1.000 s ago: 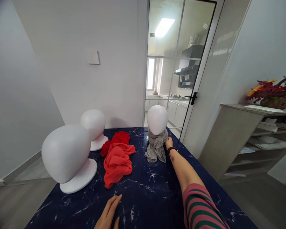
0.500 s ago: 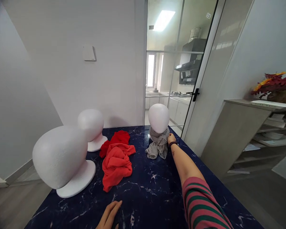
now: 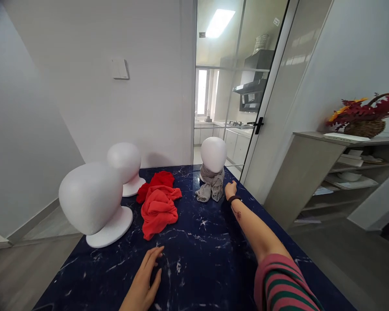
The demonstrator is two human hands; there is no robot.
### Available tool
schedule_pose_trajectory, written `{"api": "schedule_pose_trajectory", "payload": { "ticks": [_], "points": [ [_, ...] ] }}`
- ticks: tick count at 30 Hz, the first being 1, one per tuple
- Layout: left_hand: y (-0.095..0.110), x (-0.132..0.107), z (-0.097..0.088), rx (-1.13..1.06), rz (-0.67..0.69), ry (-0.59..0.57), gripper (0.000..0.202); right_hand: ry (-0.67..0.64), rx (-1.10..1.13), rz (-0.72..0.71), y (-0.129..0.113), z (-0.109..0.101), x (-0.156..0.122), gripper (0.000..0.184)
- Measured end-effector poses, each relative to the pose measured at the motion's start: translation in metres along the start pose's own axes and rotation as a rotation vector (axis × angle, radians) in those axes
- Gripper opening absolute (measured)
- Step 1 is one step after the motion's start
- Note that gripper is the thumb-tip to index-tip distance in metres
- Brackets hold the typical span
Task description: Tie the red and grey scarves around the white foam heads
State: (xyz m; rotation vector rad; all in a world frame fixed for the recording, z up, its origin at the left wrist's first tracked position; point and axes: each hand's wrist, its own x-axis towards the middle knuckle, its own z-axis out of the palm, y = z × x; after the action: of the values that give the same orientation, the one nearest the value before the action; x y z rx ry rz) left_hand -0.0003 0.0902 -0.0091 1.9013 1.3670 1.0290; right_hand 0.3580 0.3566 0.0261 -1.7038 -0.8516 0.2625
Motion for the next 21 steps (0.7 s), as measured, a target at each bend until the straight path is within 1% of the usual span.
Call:
{"api": "schedule_pose_trajectory", "payload": {
  "ticks": [2,3,4,5,7,9,10,11,12,14,16,18,21],
  "points": [
    [0.007,0.002,-0.005,-0.057,-0.041,0.038,0.035,-0.018,0.033,0.039,0.003,-0.011,-0.026,0.033],
    [0.008,0.004,-0.008,-0.085,-0.082,0.087,0.03,-0.039,0.05,0.042,0.006,-0.017,-0.044,0.033],
    [0.008,0.006,-0.011,-0.108,-0.136,0.172,0.025,-0.069,0.069,0.037,0.008,-0.022,-0.063,0.034],
    [0.007,0.008,-0.015,-0.122,-0.201,0.286,0.022,-0.114,0.094,0.025,0.01,-0.027,-0.086,0.034],
    [0.001,0.015,-0.027,-0.108,-0.333,0.57,0.024,-0.254,0.171,-0.025,0.012,-0.034,-0.133,0.036],
    [-0.007,0.025,-0.042,-0.023,-0.42,0.847,0.04,-0.439,0.244,-0.106,0.007,-0.038,-0.179,0.044],
    [-0.012,0.031,-0.05,0.019,-0.452,0.953,0.052,-0.531,0.261,-0.163,0.0,-0.037,-0.199,0.05],
    [-0.017,0.037,-0.058,0.062,-0.485,1.01,0.064,-0.609,0.257,-0.235,-0.008,-0.033,-0.216,0.056],
    [-0.022,0.043,-0.065,0.098,-0.513,1.044,0.075,-0.667,0.233,-0.32,-0.019,-0.028,-0.23,0.063],
    [-0.032,0.054,-0.078,0.15,-0.52,1.052,0.096,-0.728,0.165,-0.504,-0.044,-0.01,-0.249,0.077],
    [-0.04,0.061,-0.086,0.2,-0.494,1.03,0.106,-0.754,0.095,-0.637,-0.066,0.012,-0.259,0.091],
    [-0.045,0.065,-0.09,0.243,-0.467,0.994,0.11,-0.785,0.028,-0.677,-0.079,0.03,-0.265,0.103],
    [-0.044,0.068,-0.093,0.272,-0.441,0.956,0.111,-0.848,-0.056,-0.68,-0.079,0.043,-0.272,0.106]
  ]
}}
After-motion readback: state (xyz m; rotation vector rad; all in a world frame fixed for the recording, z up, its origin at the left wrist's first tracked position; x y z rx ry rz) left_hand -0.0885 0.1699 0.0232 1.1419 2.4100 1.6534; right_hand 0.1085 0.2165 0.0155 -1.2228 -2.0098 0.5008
